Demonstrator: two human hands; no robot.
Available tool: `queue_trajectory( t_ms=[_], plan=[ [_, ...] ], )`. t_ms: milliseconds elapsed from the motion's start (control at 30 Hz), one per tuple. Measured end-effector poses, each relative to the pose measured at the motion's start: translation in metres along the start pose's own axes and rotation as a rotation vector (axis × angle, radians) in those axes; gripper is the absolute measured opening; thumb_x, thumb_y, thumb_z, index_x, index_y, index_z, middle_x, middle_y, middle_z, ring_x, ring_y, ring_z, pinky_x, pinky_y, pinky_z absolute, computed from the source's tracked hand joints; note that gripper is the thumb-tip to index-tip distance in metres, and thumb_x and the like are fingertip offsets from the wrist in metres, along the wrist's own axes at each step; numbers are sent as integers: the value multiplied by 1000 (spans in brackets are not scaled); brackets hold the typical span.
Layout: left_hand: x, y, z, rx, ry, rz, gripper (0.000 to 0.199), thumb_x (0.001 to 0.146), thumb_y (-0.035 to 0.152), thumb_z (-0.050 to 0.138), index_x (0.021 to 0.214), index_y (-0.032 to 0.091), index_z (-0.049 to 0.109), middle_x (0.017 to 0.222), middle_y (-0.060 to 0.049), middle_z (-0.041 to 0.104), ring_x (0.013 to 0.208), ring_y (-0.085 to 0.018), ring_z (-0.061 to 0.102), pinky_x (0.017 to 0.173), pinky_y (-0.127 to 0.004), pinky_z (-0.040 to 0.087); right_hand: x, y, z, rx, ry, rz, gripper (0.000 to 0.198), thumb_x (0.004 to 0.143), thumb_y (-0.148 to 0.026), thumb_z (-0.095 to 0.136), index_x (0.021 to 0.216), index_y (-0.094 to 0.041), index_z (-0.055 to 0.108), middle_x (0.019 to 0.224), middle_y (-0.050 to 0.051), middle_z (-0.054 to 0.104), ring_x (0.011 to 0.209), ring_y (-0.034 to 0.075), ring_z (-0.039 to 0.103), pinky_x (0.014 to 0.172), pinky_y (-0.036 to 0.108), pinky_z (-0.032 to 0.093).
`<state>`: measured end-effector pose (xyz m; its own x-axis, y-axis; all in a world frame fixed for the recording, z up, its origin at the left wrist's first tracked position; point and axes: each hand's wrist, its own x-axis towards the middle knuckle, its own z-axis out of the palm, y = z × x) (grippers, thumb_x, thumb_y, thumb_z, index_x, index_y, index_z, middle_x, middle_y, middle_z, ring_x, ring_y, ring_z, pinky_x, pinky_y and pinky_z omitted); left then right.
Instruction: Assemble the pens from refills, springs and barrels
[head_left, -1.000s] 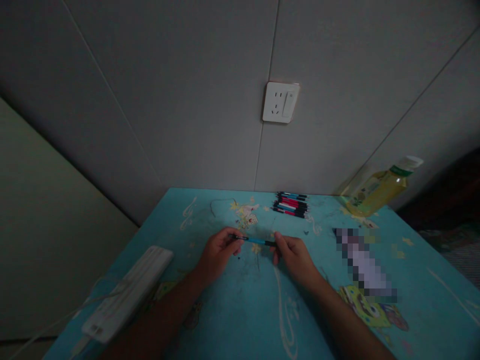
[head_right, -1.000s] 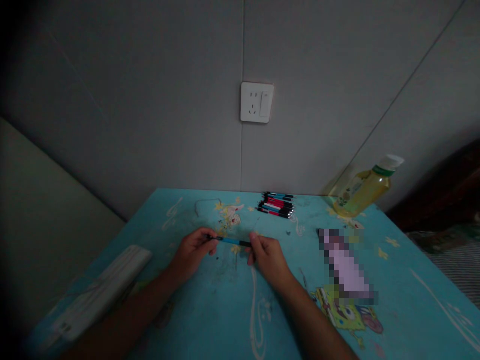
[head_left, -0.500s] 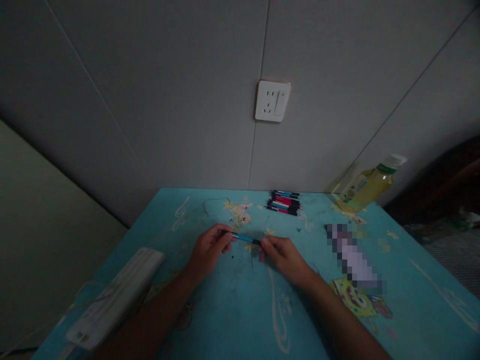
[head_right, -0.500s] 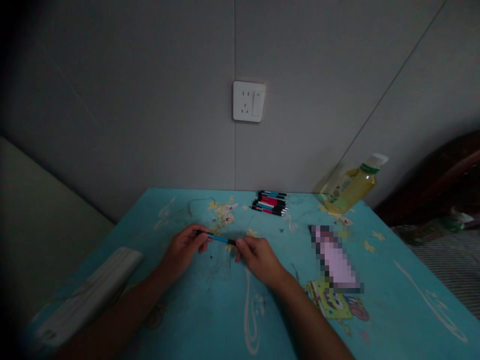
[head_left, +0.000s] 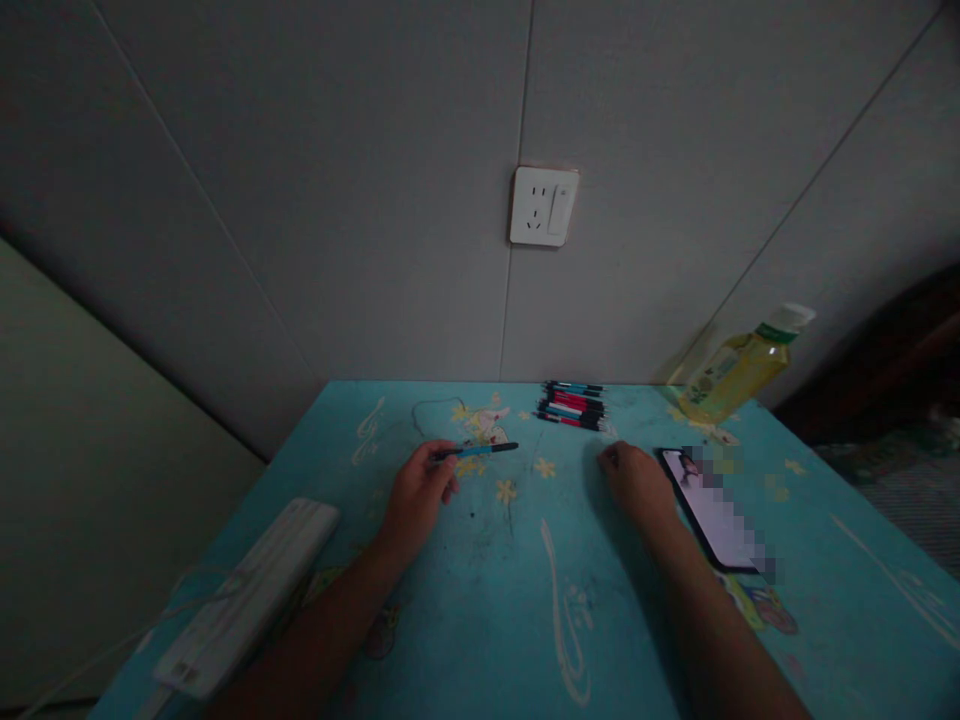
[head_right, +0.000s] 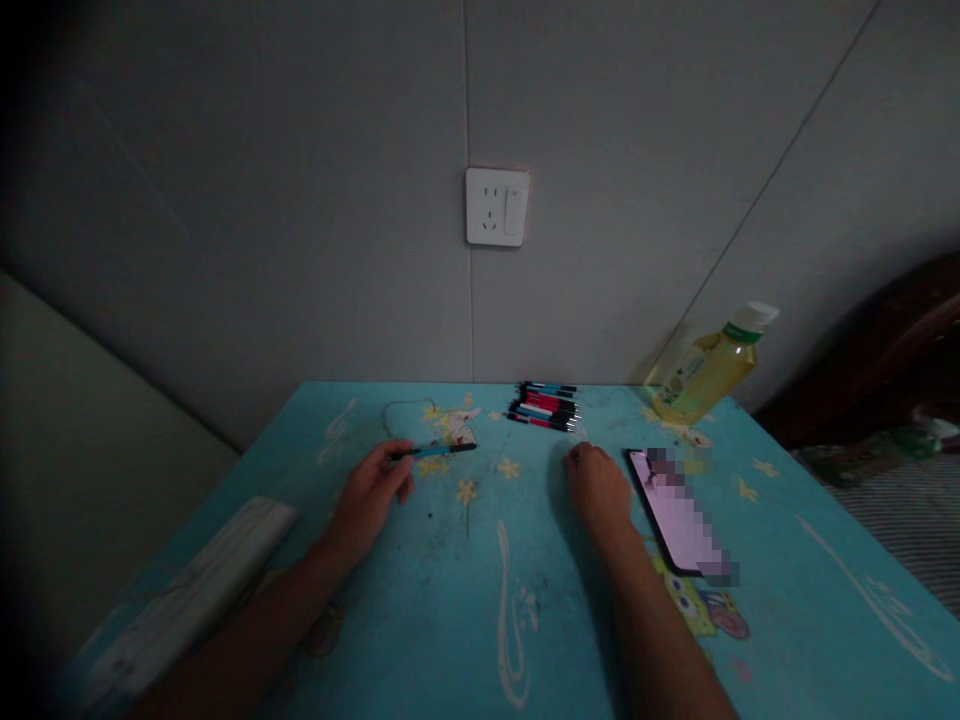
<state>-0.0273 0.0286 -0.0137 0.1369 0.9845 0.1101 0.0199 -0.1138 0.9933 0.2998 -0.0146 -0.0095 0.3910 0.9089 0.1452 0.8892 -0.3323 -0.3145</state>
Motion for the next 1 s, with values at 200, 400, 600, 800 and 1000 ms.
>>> queue_trajectory(
  t_ms=[200, 400, 600, 800, 1000],
  plan=[
    [-2, 4, 2, 16, -46, -9, 29, 87, 39, 57, 107, 17, 60, 59, 4, 57, 52, -12, 52, 51, -22, 40, -7, -35, -5, 428, -22, -221, 24, 89, -34, 54, 95, -18, 71, 92, 9, 73, 81, 22, 67, 74, 31, 47],
    [-5, 9, 3, 8, -93, -5, 29, 89, 39, 56, 107, 17, 60, 61, 3, 57, 53, -11, 51, 51, -22, 40, -25, -64, -9, 911, -161, -245, 30, 85, -44, 63, 97, -17, 70, 88, 7, 72, 79, 21, 66, 74, 33, 50],
    [-8, 10, 5, -3, -100, -13, 30, 88, 40, 57, 106, 16, 61, 60, 2, 57, 52, -11, 50, 51, -22, 39, -29, -67, -8, 973, -231, -230, 32, 82, -46, 67, 96, -18, 72, 87, 7, 71, 78, 20, 63, 74, 34, 50],
    [-9, 13, 6, 24, -118, -29, 30, 85, 39, 59, 105, 16, 63, 60, 2, 58, 52, -12, 51, 51, -22, 40, -32, -70, -4, 984, -255, -268, 29, 82, -43, 66, 95, -18, 72, 80, 3, 67, 72, 16, 59, 69, 29, 47],
    [-8, 10, 5, 65, -107, -43, 30, 84, 39, 60, 105, 18, 64, 59, 3, 58, 53, -12, 52, 51, -22, 40, -34, -72, -4, 1044, -290, -243, 30, 82, -42, 67, 97, -16, 71, 78, 2, 64, 71, 15, 57, 67, 28, 45]
  ],
)
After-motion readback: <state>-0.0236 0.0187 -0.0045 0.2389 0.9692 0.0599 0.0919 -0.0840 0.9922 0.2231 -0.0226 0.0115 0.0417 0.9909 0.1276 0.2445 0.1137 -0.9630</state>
